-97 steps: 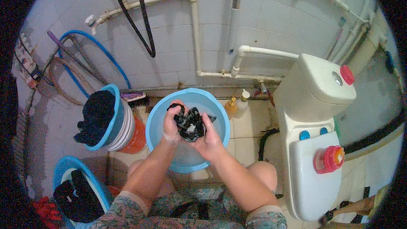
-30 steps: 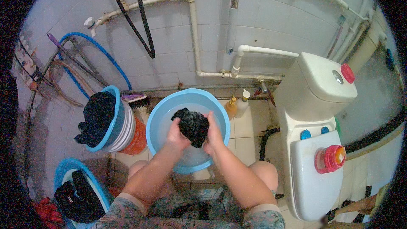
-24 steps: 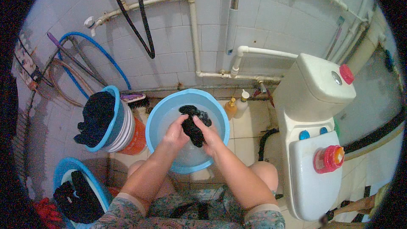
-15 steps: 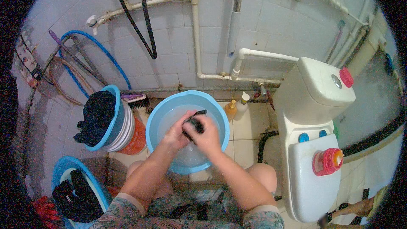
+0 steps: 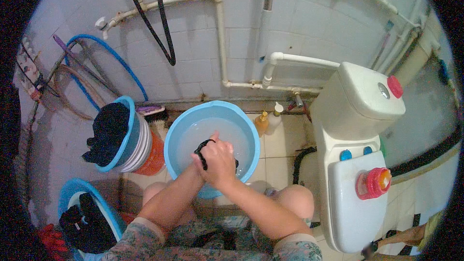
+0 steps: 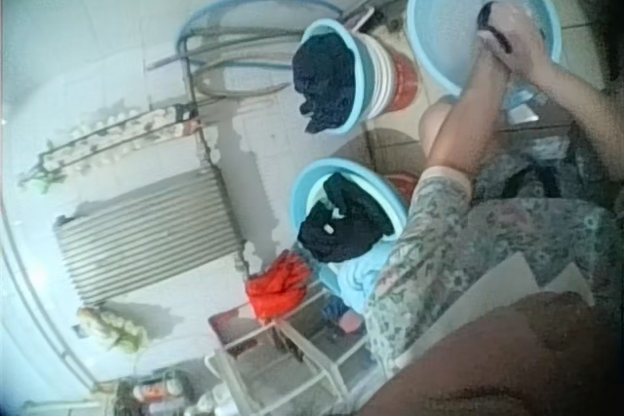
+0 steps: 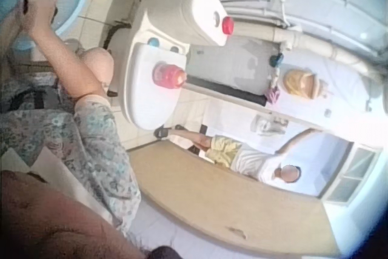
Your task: The person hand-washes dark clothing items in a blue basin filled with water. They scrub and rinse a black garment, then add a pair of dark jeans to the basin. The person uses a yellow sponge to scrub the jeans and applies liquid detergent from a bottle before continuing to wash the items.
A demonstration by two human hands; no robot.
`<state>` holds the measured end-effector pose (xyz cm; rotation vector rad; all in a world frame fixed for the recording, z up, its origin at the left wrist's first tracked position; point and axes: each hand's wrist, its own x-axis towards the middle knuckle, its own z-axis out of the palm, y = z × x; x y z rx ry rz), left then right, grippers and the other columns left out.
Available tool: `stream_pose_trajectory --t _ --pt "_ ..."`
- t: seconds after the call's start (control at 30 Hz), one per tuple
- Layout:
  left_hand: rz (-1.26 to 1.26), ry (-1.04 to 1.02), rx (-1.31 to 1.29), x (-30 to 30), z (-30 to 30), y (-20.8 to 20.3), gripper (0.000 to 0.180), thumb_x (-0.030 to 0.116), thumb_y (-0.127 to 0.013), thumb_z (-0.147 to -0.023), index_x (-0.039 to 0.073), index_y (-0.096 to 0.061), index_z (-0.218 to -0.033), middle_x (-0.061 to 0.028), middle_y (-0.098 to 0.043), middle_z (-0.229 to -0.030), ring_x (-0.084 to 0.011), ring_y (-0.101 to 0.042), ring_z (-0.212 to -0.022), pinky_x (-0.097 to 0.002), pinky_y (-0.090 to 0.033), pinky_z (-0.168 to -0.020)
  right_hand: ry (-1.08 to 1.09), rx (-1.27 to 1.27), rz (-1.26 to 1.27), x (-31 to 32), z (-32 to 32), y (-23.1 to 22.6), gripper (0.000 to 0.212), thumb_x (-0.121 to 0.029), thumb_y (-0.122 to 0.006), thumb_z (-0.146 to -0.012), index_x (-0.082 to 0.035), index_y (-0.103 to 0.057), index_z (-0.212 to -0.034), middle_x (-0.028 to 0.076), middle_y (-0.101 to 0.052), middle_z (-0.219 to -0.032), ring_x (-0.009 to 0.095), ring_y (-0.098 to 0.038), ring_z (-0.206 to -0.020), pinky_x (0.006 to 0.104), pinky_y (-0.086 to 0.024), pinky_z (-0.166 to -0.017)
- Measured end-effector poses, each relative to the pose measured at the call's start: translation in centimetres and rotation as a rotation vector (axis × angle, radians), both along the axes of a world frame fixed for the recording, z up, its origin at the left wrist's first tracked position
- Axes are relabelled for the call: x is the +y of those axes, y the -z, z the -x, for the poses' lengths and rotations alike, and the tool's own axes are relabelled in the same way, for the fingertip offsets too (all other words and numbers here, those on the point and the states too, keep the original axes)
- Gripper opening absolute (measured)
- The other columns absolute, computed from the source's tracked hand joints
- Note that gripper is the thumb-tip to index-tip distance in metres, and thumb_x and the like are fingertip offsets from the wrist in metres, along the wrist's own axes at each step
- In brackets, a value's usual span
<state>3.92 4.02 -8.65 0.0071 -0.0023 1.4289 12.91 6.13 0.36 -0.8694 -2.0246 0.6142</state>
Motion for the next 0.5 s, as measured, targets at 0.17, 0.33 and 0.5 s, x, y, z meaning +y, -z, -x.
stream_pose_trajectory --t 0.17,0.33,0.5 --pt "0.624 -0.043 0.574 0.2 -2.4 -5.2 0.034 0.033 -0.033 -0.094 0.010 -0.053 -0.110 -0.0104 -0.060 -0.106 -0.0260 -0.060 -0.095 -0.0433 -0.049 -0.083 0.076 0.185 0.575 3.9 -0.6 3.1 0.035 -0.035 -0.061 -0.082 -0.001 -0.059 -0.089 0.016 -0.061 -0.078 0.028 -0.058 -0.073 0.0363 -0.045 -0.069" --pt "0.646 -0.083 0.636 -0.1 0.0 -7.2 0.036 0.031 -0.031 -0.095 0.007 -0.053 -0.108 -0.0107 -0.060 -0.103 -0.0269 -0.060 -0.092 -0.0436 -0.050 -0.081 -0.202 0.419 0.949 3.8 -0.9 2.4 0.038 -0.034 -0.067 -0.080 -0.004 -0.060 -0.102 0.006 -0.061 -0.092 0.017 -0.056 -0.086 0.0295 -0.043 -0.079" --pt "0.577 -0.154 0.623 0.1 1.2 -4.9 0.037 0.034 -0.037 -0.094 0.005 -0.054 -0.108 -0.0104 -0.061 -0.103 -0.0261 -0.060 -0.092 -0.0426 -0.047 -0.085 -0.142 0.291 1.030 3.2 -1.5 1.8 0.039 -0.022 -0.073 -0.074 -0.004 -0.057 -0.104 0.005 -0.060 -0.094 0.014 -0.055 -0.086 0.0276 -0.044 -0.078"
